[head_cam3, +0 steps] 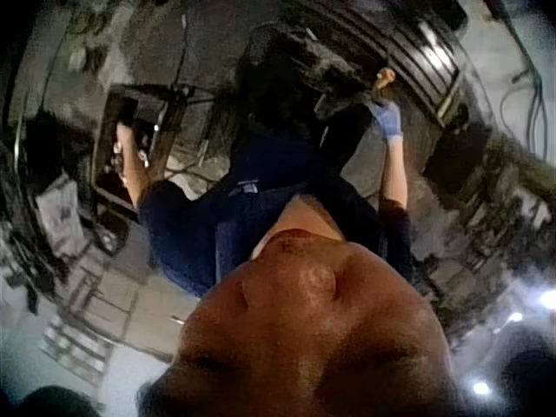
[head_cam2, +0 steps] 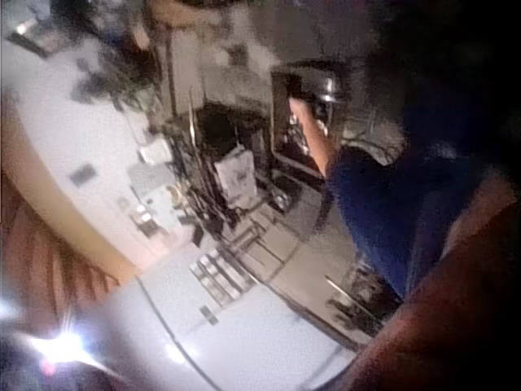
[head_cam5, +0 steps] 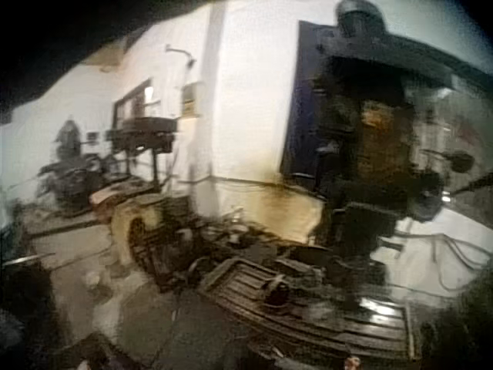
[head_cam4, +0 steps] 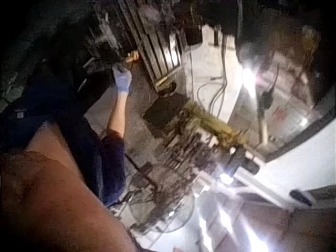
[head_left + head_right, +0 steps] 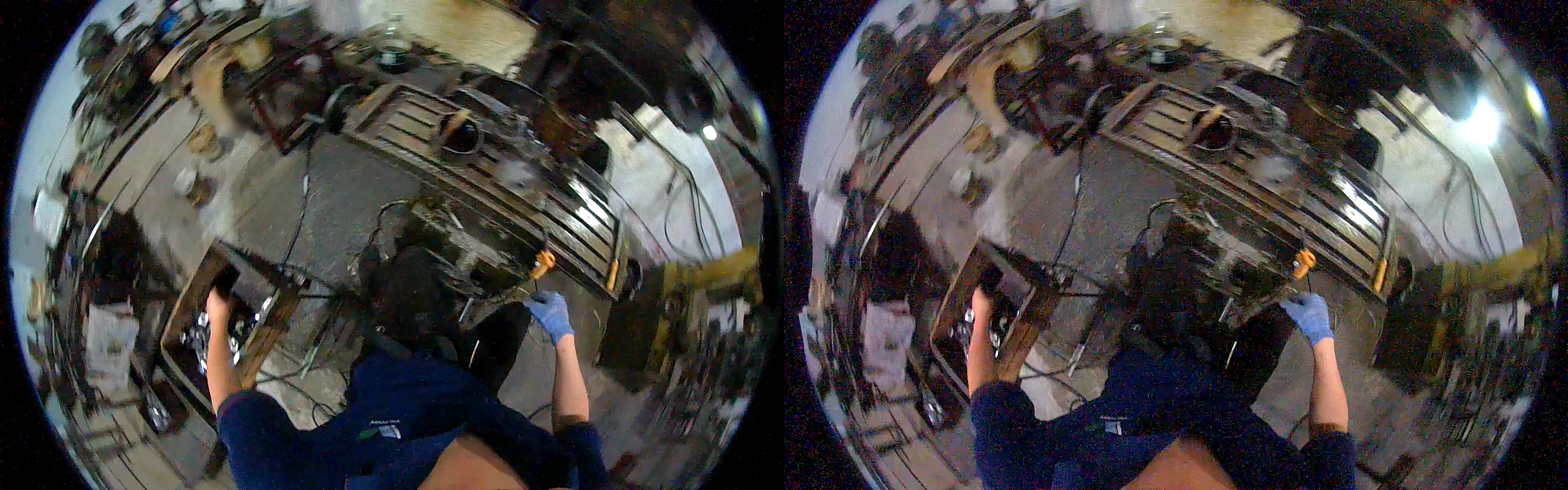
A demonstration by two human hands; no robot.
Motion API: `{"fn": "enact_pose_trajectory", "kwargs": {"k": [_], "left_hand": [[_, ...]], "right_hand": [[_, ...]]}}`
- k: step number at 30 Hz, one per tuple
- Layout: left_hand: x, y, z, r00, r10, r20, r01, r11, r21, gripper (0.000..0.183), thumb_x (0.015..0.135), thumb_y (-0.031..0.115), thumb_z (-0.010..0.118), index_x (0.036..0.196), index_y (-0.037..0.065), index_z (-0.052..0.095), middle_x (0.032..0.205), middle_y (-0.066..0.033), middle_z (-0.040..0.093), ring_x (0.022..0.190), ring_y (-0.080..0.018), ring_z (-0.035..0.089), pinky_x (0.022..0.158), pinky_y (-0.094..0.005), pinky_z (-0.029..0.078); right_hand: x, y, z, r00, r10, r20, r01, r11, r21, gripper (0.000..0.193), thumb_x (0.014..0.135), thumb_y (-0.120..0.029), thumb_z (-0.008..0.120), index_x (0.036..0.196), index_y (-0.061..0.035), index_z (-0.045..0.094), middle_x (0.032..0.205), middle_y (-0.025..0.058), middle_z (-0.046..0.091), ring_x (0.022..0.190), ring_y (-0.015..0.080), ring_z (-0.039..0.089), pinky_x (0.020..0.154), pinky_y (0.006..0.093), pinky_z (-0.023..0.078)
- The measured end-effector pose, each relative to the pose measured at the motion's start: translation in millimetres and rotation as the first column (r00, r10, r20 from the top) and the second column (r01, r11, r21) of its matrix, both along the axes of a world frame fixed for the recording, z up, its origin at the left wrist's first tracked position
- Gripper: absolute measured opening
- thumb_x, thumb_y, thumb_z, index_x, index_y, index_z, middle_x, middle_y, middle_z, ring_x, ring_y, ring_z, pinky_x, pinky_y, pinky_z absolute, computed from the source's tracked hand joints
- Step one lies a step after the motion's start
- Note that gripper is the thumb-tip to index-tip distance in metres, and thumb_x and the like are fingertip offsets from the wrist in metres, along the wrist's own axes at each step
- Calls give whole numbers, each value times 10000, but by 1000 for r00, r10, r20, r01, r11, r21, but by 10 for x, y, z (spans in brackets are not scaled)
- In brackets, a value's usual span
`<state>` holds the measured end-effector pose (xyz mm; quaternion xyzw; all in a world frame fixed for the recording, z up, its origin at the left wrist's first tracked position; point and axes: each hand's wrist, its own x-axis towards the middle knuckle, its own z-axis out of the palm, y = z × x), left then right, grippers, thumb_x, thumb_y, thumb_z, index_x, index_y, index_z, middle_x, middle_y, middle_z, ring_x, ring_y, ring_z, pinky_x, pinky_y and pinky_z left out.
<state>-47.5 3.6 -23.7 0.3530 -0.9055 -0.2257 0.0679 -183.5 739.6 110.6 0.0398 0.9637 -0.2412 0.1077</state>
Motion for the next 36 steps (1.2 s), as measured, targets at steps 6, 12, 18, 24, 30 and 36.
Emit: {"fn": "enact_pose_trajectory", "kwargs": {"k": [6,12,18,24,30,36], "left_hand": [[128,-247,-216,982,-145,-123,136,988,-76,374,675,189,652,969,-26,568,950,-240,589,899,-405,547,774,-437,438],[-16,-69,60,964,-238,119,251,962,-105,430,674,266,638,976,-29,556,971,-240,575,918,-419,535,829,-457,432],[-7,-260,-165,898,-20,440,192,917,-350,365,715,325,577,925,26,573,900,-182,608,815,-384,592,703,-465,484],[-360,35,-68,783,-129,608,459,780,-425,291,623,371,689,802,145,650,812,-77,656,784,-260,638,658,-398,511],[-221,-119,55,838,85,539,311,737,-600,286,659,349,675,790,98,631,734,-63,626,721,-245,628,609,-346,509],[-119,-286,801,923,188,-335,-116,967,226,374,724,282,614,731,-92,609,684,-109,595,548,-205,491,524,-383,424]], "right_hand": [[-13,86,19,986,40,159,-49,997,54,376,706,-403,622,862,-64,668,835,172,634,804,325,608,708,374,472],[89,241,-296,997,38,74,-40,999,23,472,731,-515,555,821,-65,664,790,164,629,776,343,590,720,414,457],[120,234,-201,991,52,120,-55,998,22,540,725,-556,540,805,-35,657,827,172,625,808,343,583,741,422,445],[161,267,-221,991,18,134,-23,999,34,563,716,-571,547,851,-35,655,854,187,623,832,338,589,755,415,449],[192,335,-284,989,18,150,-18,1000,-1,561,724,-560,552,894,-35,655,895,192,622,845,347,583,755,414,453],[52,559,-385,979,-205,-4,202,965,-166,574,701,-546,602,901,-11,649,836,213,624,834,347,596,758,391,458]]}}
